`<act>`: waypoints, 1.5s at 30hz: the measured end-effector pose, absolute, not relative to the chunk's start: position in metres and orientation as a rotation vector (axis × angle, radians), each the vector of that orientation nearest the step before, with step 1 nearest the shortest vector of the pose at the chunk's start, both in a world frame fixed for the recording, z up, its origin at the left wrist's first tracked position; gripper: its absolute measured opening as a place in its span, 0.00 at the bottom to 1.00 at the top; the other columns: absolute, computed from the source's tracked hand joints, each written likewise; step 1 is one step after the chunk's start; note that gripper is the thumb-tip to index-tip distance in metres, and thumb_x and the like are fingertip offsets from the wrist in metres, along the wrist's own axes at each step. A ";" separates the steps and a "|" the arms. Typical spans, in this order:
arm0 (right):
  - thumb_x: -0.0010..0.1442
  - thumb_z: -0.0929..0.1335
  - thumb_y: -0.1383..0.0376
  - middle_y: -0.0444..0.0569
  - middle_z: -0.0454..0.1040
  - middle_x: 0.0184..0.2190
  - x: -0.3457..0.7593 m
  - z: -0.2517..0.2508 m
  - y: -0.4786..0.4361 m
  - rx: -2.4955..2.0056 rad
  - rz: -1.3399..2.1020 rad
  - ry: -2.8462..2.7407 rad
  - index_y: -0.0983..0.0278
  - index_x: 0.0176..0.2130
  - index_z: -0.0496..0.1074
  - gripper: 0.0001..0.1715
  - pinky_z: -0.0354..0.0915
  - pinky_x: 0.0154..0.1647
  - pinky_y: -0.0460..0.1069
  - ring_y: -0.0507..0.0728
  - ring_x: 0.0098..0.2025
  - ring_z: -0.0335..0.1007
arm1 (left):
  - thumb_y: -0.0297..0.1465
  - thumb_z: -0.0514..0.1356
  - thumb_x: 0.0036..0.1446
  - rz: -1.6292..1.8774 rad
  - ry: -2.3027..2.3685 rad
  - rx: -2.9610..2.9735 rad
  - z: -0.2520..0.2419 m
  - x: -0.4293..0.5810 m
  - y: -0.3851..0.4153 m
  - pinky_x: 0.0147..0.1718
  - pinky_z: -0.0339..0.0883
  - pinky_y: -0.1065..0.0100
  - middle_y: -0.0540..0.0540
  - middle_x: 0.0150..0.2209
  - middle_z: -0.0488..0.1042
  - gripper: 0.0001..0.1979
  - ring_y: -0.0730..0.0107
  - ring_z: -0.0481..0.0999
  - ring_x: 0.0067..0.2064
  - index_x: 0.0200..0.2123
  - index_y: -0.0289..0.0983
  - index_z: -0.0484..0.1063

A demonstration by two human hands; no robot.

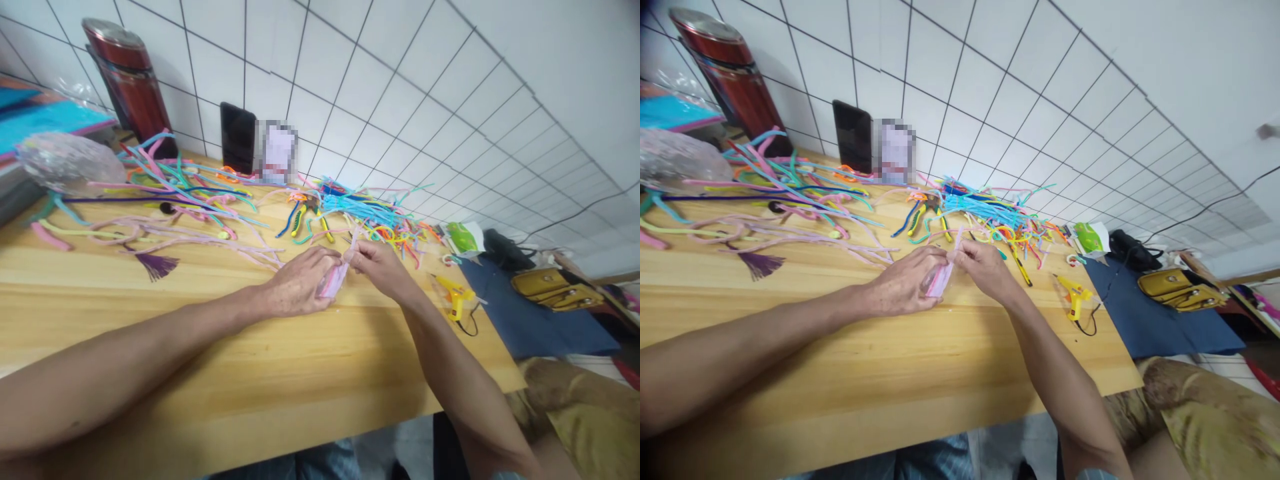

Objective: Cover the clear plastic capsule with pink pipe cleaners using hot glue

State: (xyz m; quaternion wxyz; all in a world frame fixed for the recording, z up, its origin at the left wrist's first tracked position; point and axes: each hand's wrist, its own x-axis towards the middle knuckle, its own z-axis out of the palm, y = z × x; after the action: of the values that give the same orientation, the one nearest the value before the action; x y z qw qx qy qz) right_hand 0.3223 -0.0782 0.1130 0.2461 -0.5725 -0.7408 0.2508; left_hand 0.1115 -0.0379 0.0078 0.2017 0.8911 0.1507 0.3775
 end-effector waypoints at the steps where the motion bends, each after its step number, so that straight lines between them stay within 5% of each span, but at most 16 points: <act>1: 0.68 0.66 0.51 0.40 0.61 0.21 0.323 0.114 -0.077 -1.562 0.686 -2.007 0.59 0.24 0.63 0.24 0.53 0.31 0.50 0.52 0.27 0.56 | 0.34 0.72 0.55 1.050 0.423 2.493 0.008 0.111 -0.038 0.68 0.71 0.41 0.35 0.63 0.73 0.35 0.43 0.75 0.66 0.63 0.40 0.62; 13: 0.66 0.69 0.36 0.43 0.69 0.26 0.322 0.111 -0.062 -1.534 0.823 -1.817 0.59 0.29 0.68 0.31 0.63 0.32 0.51 0.54 0.29 0.66 | 0.35 0.71 0.56 1.015 0.436 2.478 0.008 0.109 -0.037 0.69 0.70 0.40 0.36 0.65 0.72 0.34 0.42 0.73 0.68 0.63 0.42 0.63; 21: 0.61 0.75 0.39 0.45 0.75 0.36 0.322 0.078 -0.104 -1.432 0.883 -1.620 0.58 0.49 0.73 0.31 0.69 0.38 0.52 0.57 0.36 0.72 | 0.32 0.70 0.57 1.023 0.450 2.426 0.015 0.106 -0.038 0.67 0.72 0.41 0.37 0.61 0.75 0.30 0.44 0.75 0.65 0.60 0.42 0.64; 35: 0.63 0.75 0.56 0.47 0.80 0.36 0.340 0.047 -0.134 -1.460 0.646 -1.602 0.58 0.43 0.78 0.10 0.72 0.43 0.54 0.58 0.37 0.75 | 0.32 0.70 0.60 1.130 0.453 2.541 0.007 0.102 -0.045 0.68 0.71 0.38 0.33 0.64 0.73 0.34 0.44 0.74 0.68 0.66 0.41 0.60; 45: 0.53 0.75 0.47 0.43 0.74 0.28 0.445 0.047 -0.112 -1.728 0.450 -1.204 0.59 0.36 0.75 0.20 0.68 0.38 0.54 0.57 0.31 0.69 | 0.34 0.71 0.61 1.163 0.448 2.560 0.005 0.100 -0.046 0.65 0.72 0.36 0.33 0.64 0.74 0.35 0.43 0.75 0.67 0.67 0.41 0.60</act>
State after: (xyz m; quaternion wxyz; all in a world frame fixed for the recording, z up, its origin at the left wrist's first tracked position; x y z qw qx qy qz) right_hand 0.4451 -0.1121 0.0472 0.4740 -0.7066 -0.4921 0.1841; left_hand 0.1000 -0.0458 0.0048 0.1467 0.8894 0.1557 0.4039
